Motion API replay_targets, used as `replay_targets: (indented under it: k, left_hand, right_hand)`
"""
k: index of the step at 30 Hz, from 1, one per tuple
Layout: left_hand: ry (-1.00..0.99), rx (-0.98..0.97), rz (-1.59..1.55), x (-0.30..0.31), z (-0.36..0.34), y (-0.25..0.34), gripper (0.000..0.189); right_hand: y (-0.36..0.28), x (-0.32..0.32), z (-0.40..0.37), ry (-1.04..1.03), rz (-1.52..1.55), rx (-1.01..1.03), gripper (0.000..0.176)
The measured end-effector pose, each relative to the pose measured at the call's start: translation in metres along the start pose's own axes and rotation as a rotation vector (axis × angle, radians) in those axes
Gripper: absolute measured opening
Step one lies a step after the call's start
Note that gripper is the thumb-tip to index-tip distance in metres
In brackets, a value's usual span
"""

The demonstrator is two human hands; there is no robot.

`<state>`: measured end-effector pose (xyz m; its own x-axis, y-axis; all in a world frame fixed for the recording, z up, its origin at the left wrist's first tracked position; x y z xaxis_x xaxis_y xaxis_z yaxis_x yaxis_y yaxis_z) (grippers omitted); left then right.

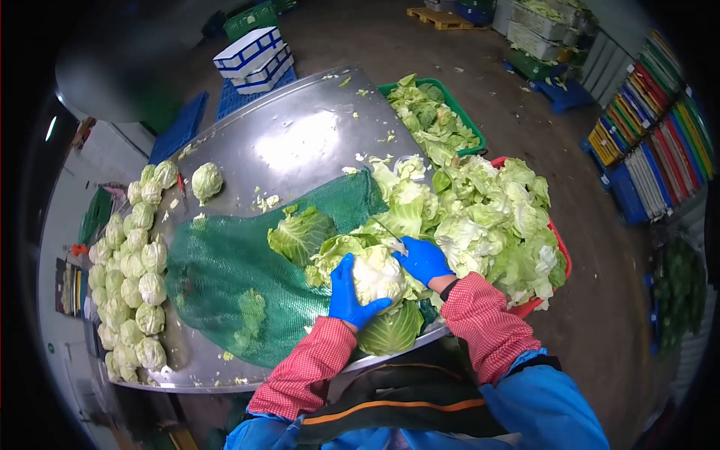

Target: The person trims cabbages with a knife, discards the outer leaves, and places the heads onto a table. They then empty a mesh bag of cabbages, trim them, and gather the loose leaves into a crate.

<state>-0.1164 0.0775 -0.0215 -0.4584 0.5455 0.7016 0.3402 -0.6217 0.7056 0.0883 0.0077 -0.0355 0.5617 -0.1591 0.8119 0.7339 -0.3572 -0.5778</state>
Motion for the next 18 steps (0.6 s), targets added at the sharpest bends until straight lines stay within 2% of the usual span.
replay_targets:
  k: [2, 4, 6, 8, 12, 15, 18]
  left_hand:
    - [0.006, 0.053, -0.096, 0.004, -0.012, -0.005, 0.114]
    - [-0.004, 0.098, -0.195, 0.007, -0.018, -0.019, 0.11]
    - [0.102, 0.301, -0.352, 0.004, -0.019, -0.037, 0.096]
    - [0.086, 0.429, -0.09, 0.007, 0.0, -0.021, 0.094]
    - [0.095, 0.36, 0.019, 0.001, 0.008, -0.015, 0.095]
    - [0.176, 0.269, 0.01, 0.0, -0.003, -0.012, 0.094]
    - [0.22, 0.181, -0.203, -0.007, -0.05, -0.031, 0.096]
  right_hand:
    - [-0.005, -0.002, 0.004, -0.14, 0.019, -0.114, 0.027]
    - [-0.02, 0.003, -0.006, -0.04, 0.033, 0.04, 0.017]
    - [-0.037, 0.002, -0.017, 0.052, 0.038, 0.19, 0.014]
    - [-0.051, -0.003, -0.024, 0.132, -0.045, 0.25, 0.011]
    - [-0.022, -0.011, -0.009, 0.176, -0.125, 0.177, 0.01]
    - [0.01, -0.023, -0.003, 0.03, -0.118, 0.011, 0.016]
    - [0.023, -0.027, 0.003, -0.094, -0.081, -0.107, 0.023]
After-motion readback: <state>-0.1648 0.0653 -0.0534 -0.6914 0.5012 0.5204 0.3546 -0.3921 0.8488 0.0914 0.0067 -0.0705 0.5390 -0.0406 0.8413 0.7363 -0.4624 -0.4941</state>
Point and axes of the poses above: each hand's wrist, its own z-axis towards the middle knuckle, its own x-axis out of the back of the hand, y = z × x, the point moved 3 cm from there along z, towards the middle knuckle, and after that the axes turned 11 degrees about -y, right-handed, at the moved point
